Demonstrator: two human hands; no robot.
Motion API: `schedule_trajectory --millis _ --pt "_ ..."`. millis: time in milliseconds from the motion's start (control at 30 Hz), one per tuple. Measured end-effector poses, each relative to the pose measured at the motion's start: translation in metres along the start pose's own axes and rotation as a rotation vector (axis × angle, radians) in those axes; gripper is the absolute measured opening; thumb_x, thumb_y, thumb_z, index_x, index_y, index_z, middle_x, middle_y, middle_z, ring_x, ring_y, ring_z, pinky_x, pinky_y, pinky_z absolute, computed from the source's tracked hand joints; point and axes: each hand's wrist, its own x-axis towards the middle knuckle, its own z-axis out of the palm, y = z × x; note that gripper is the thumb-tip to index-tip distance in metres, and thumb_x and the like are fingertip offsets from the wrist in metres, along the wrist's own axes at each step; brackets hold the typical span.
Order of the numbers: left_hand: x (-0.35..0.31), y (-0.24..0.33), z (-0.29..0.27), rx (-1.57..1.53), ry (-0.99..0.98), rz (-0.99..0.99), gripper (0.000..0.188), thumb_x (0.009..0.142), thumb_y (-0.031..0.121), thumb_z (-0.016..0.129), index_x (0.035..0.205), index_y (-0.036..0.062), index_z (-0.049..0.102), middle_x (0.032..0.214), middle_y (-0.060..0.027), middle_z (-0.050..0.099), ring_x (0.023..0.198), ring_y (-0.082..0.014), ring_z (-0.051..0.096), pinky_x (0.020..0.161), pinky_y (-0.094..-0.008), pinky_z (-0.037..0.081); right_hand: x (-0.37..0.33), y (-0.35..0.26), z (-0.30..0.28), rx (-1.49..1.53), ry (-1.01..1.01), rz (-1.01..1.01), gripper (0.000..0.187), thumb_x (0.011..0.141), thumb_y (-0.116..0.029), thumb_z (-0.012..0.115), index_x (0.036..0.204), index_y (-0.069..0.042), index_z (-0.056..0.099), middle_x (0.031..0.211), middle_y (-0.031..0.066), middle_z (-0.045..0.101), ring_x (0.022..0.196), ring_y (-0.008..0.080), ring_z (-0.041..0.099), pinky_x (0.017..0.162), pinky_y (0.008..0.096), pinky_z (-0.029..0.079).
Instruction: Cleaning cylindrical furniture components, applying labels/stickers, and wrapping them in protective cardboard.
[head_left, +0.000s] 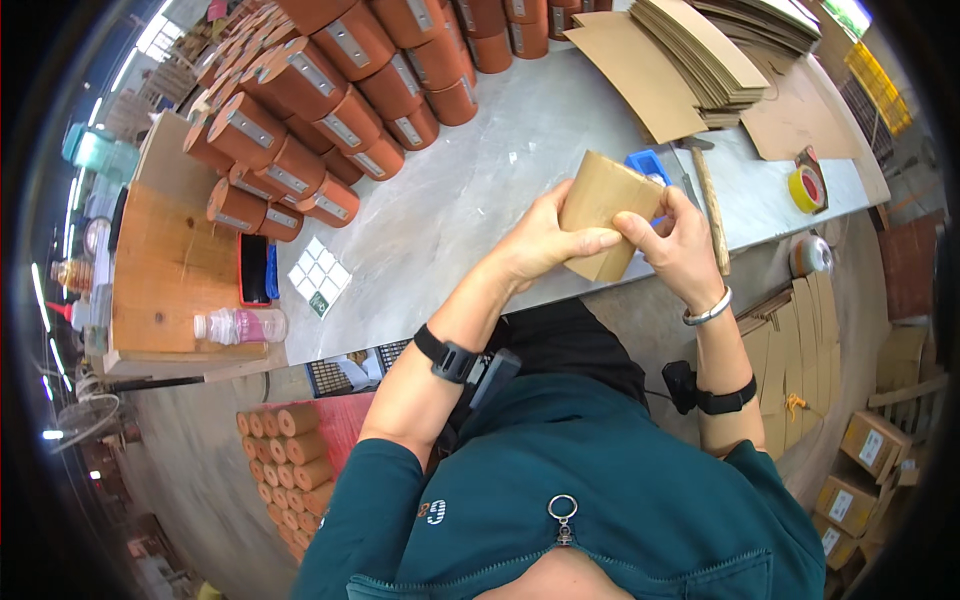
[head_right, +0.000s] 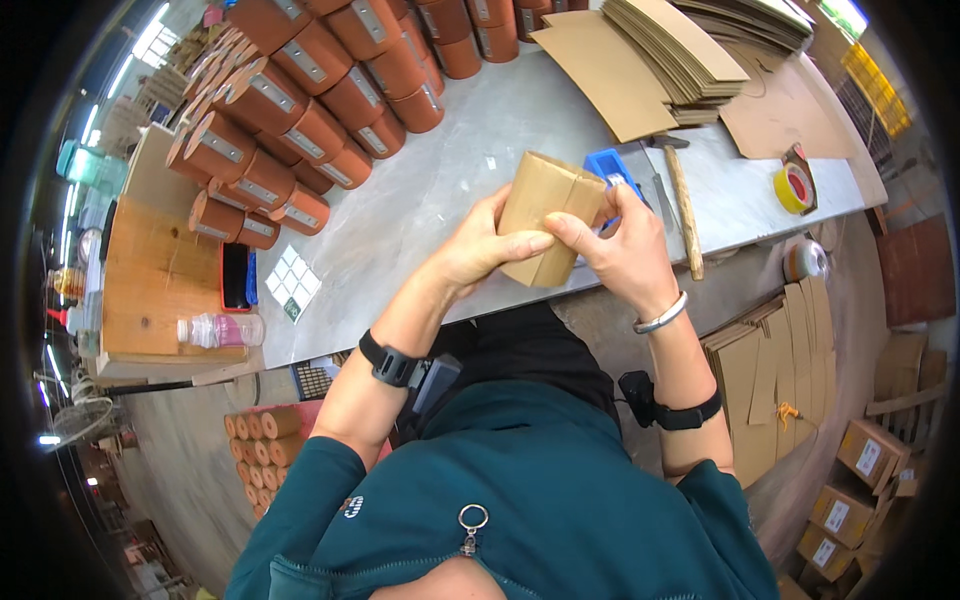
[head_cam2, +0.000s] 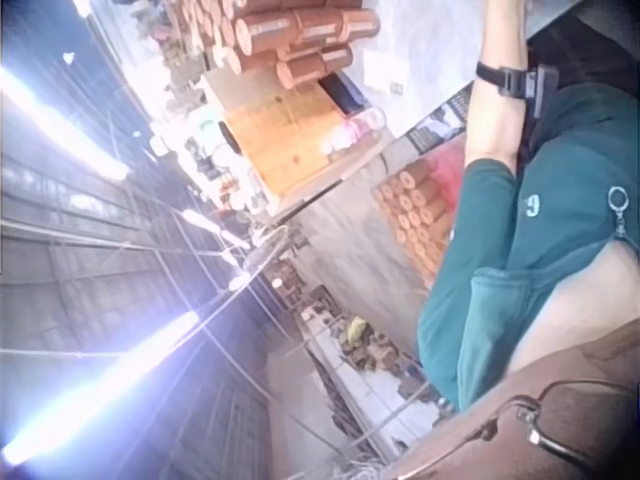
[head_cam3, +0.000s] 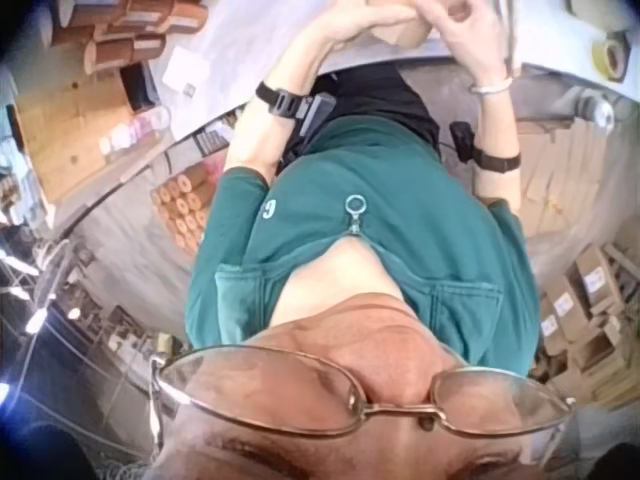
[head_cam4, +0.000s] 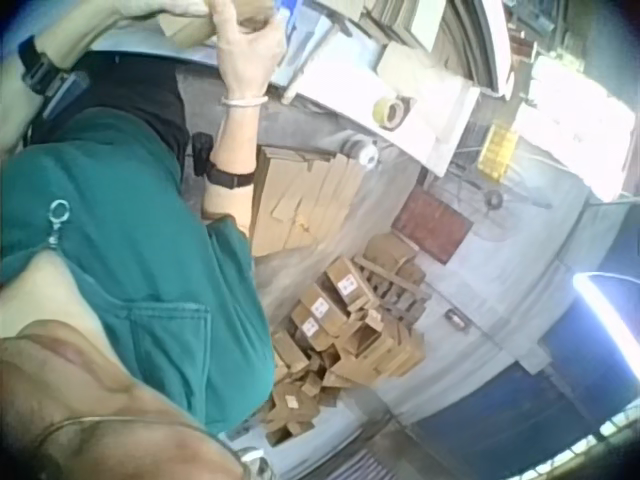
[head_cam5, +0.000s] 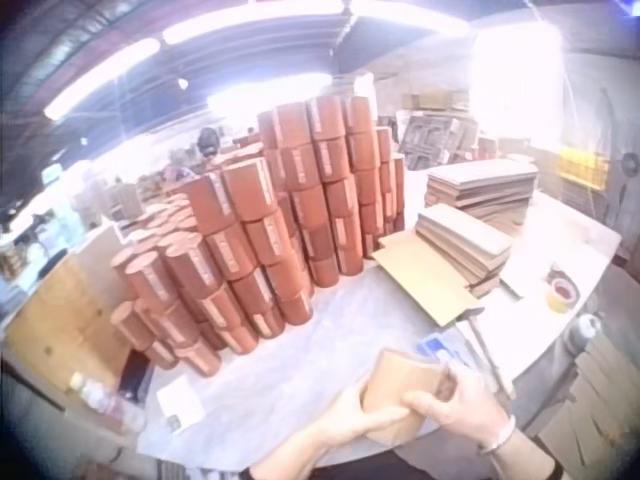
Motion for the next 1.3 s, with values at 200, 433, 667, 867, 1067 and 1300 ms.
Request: schedule_trajectory --millis 200,433,667,867,1067,1300 --pt "-0.042 0.0 -0.012 -0.424 -0.044 0.09 0.102 0.07 0.05 0.086 0.145 0.0016 0.037 0.134 -0.013 0.054 0.121 -0.0226 0.056 0.1 -0.0367 0.048 -0.018 -0.064 0.026 0.258 -0.127 -0.318 0.074 0.074 -0.035 0.086 0.127 0.004 0.052 0.109 0.0159 0.069 0.098 0.0244 0.069 0.083 0.0339 0.055" --pt "-0.129 0.003 -0.053 -0.334 0.142 0.259 0.085 0.072 0.038 0.084 0.138 -0.0012 0.047 0.126 -0.0117 0.06 0.116 -0.0208 0.059 0.1 -0.0347 0.048 -0.04 -0.096 0.083 0.266 -0.361 -0.522 0.08 0.072 -0.024 0.089 0.134 0.004 0.046 0.111 0.0149 0.067 0.094 0.0207 0.07 0.077 0.0304 0.059" --pt "-0.236 -0.068 -0.081 -0.472 0.371 0.12 0.074 0.086 0.044 0.073 0.139 0.0003 0.048 0.127 -0.0113 0.061 0.115 -0.0206 0.061 0.1 -0.0347 0.048 -0.068 -0.061 0.154 0.318 -0.861 -0.322 0.06 0.092 -0.004 0.064 0.145 0.006 0.038 0.118 0.0186 0.065 0.097 0.0167 0.066 0.086 0.0285 0.053" --pt "-0.375 -0.136 -0.075 -1.06 0.973 0.276 0.072 0.089 0.057 0.063 0.143 0.0125 0.045 0.136 -0.013 0.055 0.124 -0.0308 0.054 0.108 -0.054 0.041 -0.049 -0.028 0.16 0.03 -0.861 -0.478 0.042 0.097 -0.006 0.059 0.138 0.002 0.051 0.1 0.01 0.068 0.083 0.013 0.065 0.078 0.0265 0.054" --pt "-0.511 -0.219 -0.082 -1.407 1.602 0.632 0.074 0.084 0.057 0.066 0.139 0.0114 0.046 0.134 -0.0166 0.053 0.12 -0.0335 0.054 0.1 -0.0587 0.045 -0.029 -0.011 0.175 -0.028 -0.836 -0.416 0.038 0.098 -0.008 0.06 0.134 0.001 0.054 0.096 0.0082 0.068 0.08 0.0117 0.064 0.074 0.0253 0.055" --pt "-0.608 -0.256 -0.1 -1.43 1.915 0.885 0.054 0.084 0.058 0.065 0.12 0.0184 0.06 0.119 -0.0073 0.063 0.108 -0.0266 0.06 0.092 -0.0512 0.051 -0.026 -0.028 0.175 -0.074 -0.776 -0.368 0.037 0.097 -0.01 0.061 0.13 0.005 0.055 0.089 0.0064 0.063 0.072 0.0112 0.06 0.068 0.0239 0.051"
